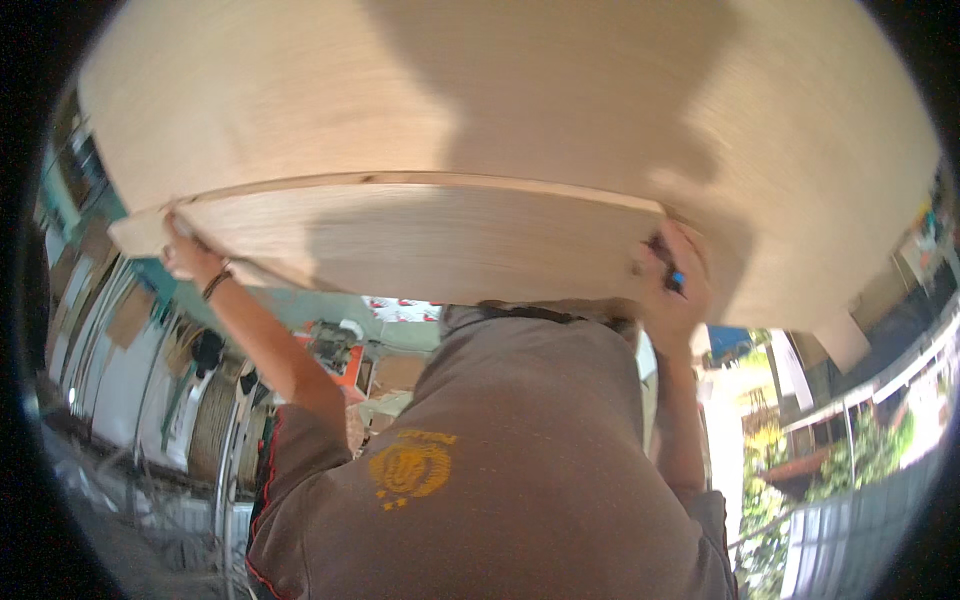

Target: The person measures a large plywood sheet with a tape measure and draws a line with a pencil. They then place a narrow wooden board onto the plywood, align it with the marks, and trace its curved edge onto the plywood sheet using a pencil.

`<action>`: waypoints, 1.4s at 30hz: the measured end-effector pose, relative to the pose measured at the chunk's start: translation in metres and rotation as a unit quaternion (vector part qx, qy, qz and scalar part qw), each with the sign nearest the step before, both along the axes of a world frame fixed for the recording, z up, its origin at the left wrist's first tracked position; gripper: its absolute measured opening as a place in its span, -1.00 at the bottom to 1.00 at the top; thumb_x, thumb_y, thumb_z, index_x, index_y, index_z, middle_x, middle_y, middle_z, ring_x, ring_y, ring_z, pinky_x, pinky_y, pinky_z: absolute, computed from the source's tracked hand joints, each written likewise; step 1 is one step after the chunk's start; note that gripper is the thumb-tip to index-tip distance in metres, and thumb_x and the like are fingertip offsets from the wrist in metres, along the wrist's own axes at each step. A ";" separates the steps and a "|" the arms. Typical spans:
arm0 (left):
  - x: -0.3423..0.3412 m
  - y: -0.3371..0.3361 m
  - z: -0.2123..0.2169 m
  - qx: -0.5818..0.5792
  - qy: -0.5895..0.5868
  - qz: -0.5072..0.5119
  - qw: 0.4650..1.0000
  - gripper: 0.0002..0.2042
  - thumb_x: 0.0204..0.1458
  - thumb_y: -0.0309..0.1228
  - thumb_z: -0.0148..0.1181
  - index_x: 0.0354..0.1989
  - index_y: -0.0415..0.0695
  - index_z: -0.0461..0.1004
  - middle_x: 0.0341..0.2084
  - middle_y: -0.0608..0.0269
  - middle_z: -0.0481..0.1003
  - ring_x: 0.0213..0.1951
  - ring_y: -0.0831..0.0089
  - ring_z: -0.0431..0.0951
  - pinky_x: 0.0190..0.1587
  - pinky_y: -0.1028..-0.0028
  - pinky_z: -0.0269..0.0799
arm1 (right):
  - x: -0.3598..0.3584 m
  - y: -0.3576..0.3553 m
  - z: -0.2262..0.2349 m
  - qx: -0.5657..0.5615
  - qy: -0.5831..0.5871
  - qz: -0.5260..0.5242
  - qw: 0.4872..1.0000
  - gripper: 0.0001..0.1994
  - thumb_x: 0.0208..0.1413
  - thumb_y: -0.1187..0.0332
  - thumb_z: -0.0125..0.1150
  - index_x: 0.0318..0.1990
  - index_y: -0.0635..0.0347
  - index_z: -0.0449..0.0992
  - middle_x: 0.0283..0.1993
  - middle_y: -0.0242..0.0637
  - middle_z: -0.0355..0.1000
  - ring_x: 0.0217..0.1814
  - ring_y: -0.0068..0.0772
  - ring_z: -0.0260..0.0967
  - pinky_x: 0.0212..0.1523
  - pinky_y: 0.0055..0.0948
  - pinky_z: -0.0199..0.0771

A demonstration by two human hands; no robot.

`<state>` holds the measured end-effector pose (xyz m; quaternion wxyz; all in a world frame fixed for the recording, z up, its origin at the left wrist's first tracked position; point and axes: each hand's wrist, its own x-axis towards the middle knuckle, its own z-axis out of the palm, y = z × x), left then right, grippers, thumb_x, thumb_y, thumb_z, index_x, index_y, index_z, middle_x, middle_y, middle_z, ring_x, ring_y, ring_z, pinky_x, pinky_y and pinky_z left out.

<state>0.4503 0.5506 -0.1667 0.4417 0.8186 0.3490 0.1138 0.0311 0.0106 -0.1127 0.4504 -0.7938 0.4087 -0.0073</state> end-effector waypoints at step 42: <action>-0.004 -0.027 0.003 0.154 -0.021 -0.006 0.988 0.03 -0.11 0.13 0.46 0.45 -0.30 0.23 0.44 -0.20 0.24 0.42 -0.07 0.29 0.44 0.10 0.21 | 0.021 0.009 0.009 -0.005 -0.001 0.040 0.999 -0.66 0.32 0.54 0.30 0.22 0.41 0.53 0.13 -0.17 0.48 0.13 -0.33 0.46 0.20 -0.35 0.49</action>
